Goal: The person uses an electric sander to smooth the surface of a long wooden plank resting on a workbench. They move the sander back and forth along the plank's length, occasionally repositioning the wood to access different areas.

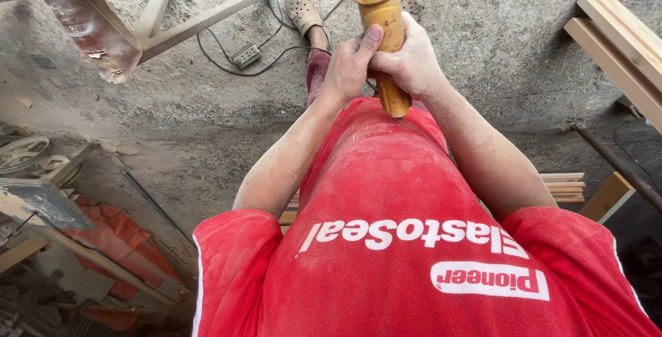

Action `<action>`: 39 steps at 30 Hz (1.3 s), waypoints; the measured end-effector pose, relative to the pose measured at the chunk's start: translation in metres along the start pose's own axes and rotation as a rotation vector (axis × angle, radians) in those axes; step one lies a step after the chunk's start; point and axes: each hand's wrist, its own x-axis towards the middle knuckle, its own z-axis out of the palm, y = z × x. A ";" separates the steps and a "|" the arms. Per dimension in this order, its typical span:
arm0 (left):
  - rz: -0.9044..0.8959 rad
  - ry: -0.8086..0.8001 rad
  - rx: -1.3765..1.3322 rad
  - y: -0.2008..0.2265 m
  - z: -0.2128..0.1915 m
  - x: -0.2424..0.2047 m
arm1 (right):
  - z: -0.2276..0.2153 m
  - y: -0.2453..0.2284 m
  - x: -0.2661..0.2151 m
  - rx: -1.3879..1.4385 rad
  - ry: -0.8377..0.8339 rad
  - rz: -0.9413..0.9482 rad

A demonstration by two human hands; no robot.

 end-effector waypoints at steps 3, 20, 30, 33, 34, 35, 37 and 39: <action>0.017 -0.026 0.094 -0.001 0.033 0.010 | -0.035 0.004 -0.012 0.057 0.023 -0.003; -0.032 -0.052 0.181 -0.016 0.087 0.019 | -0.090 0.016 -0.029 0.019 -0.023 -0.122; -0.052 -0.042 -0.154 -0.006 0.067 0.018 | -0.084 0.003 -0.010 -0.068 -0.068 -0.083; -0.034 -0.064 -0.007 -0.003 0.099 0.027 | -0.108 -0.003 -0.026 0.031 0.003 -0.039; -0.025 -0.093 -0.026 -0.002 0.111 0.031 | -0.119 -0.005 -0.033 0.047 0.037 -0.036; -0.009 -0.125 -0.041 0.000 0.122 0.037 | -0.130 -0.006 -0.037 0.072 0.047 -0.037; 0.024 -0.151 0.016 0.003 0.145 0.050 | -0.152 -0.005 -0.047 0.121 0.071 -0.037; -0.032 -0.181 0.033 0.003 0.168 0.062 | -0.172 0.003 -0.053 0.205 0.115 -0.058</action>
